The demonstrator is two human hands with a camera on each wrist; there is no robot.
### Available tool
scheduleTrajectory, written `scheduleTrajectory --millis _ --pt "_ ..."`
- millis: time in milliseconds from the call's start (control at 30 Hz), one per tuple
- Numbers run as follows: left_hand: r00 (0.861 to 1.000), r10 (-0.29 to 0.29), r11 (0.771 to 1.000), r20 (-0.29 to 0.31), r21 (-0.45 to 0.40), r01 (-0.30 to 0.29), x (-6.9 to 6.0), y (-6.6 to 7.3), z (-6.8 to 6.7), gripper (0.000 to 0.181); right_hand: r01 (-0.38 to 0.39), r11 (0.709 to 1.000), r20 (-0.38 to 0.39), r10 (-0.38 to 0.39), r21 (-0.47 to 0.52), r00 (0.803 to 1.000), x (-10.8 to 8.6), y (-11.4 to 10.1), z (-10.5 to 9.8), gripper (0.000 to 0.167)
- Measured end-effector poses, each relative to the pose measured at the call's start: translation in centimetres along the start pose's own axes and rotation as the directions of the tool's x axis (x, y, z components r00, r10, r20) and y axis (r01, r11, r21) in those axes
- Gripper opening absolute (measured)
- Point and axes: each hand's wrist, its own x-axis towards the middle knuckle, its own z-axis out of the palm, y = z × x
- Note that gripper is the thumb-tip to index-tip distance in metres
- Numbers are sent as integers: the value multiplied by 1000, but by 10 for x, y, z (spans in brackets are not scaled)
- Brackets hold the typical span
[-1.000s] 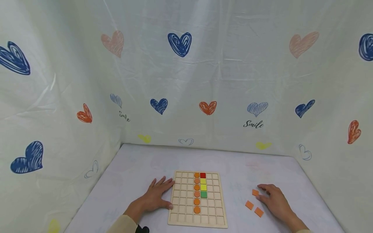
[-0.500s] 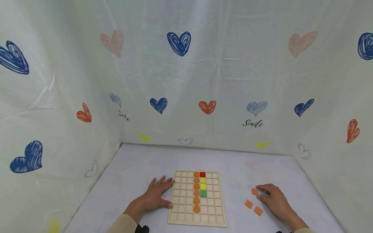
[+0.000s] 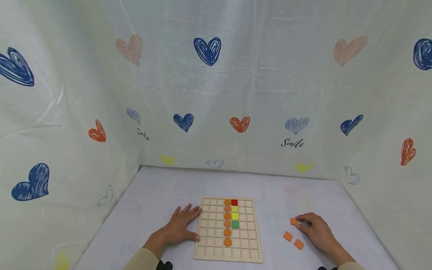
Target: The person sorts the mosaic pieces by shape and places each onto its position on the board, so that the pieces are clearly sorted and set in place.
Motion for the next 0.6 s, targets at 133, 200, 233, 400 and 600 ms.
scheduleTrajectory --millis 133,200,233,400,600 --pt "1000 2 1000 0 -9 -2 -1 -1 1 104 -14 1000 9 13 27 1000 0 -1 -1 33" --pt "1000 2 1000 -1 -12 -2 -1 0 1 105 -5 999 -1 5 37 1000 -1 -2 -2 33" --pt "1000 2 1000 -1 -13 -2 -1 -1 1 105 -1 999 -8 1 39 1000 -1 -2 -2 32" --pt "1000 -11 1000 5 -20 11 -1 0 1 105 -5 996 -22 8 93 1000 -1 -4 -2 30" --pt "1000 -16 1000 4 -26 16 -2 2 1 105 10 992 -45 -4 128 999 -1 -11 -1 29"
